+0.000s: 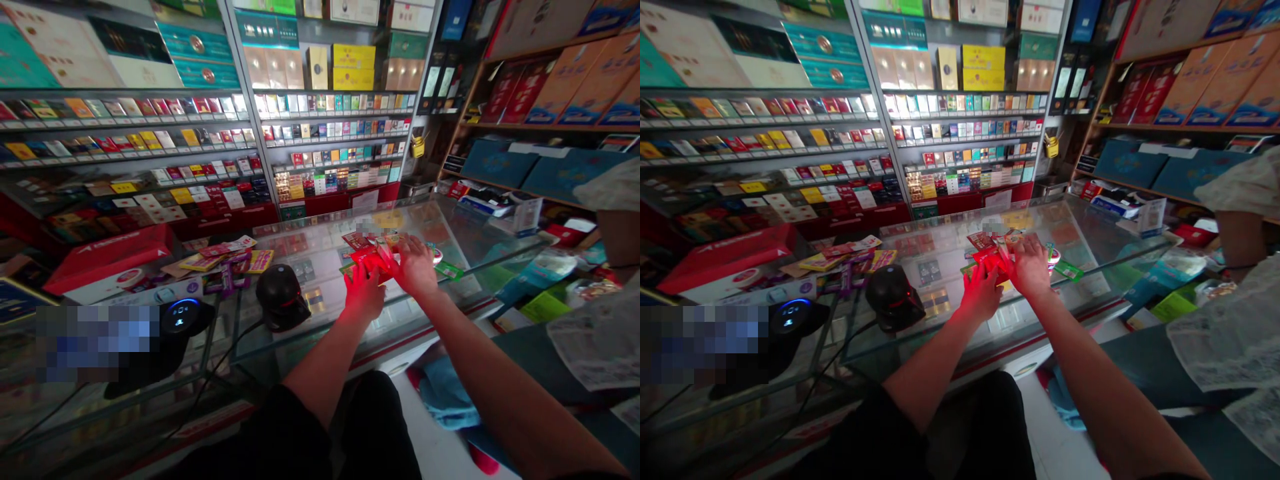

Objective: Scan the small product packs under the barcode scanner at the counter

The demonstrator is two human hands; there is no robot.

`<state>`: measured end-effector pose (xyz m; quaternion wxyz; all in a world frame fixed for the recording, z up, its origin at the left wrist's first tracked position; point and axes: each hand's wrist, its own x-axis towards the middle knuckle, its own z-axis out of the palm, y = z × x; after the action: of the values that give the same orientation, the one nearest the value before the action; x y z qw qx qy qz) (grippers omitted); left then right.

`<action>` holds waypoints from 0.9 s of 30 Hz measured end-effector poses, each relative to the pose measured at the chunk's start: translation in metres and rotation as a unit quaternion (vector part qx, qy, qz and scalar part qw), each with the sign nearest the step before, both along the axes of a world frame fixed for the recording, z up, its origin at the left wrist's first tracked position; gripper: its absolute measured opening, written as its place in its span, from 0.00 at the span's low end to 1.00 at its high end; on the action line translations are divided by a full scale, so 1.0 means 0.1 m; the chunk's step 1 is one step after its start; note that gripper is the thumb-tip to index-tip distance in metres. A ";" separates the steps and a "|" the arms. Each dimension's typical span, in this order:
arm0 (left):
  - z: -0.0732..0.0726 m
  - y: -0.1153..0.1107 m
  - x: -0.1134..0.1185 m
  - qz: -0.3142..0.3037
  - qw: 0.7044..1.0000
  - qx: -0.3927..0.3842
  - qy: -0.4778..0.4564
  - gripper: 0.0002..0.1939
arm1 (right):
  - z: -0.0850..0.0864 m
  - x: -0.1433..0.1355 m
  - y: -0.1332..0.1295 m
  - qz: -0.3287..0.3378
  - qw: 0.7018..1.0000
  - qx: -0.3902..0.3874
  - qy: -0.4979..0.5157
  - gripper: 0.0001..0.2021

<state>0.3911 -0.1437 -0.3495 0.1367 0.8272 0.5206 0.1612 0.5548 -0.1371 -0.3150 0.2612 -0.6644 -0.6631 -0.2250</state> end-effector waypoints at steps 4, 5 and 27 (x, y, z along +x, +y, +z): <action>-0.01 -0.01 0.03 0.010 0.999 0.031 -0.017 0.34 | 0.00 0.02 0.04 0.019 1.000 0.021 -0.007 0.17; -0.01 -0.03 0.02 0.016 0.999 0.042 -0.026 0.35 | 0.00 0.02 0.04 0.024 0.999 0.023 -0.009 0.17; 1.19 -1.16 -2.08 -0.137 0.954 0.191 -0.188 0.12 | -0.02 -1.24 0.30 0.207 0.975 -0.009 0.084 0.20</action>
<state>0.1831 -0.2597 -0.2302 0.0927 0.8558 0.3270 0.3899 0.4311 -0.1075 -0.3172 0.3511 -0.5315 -0.7638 -0.1037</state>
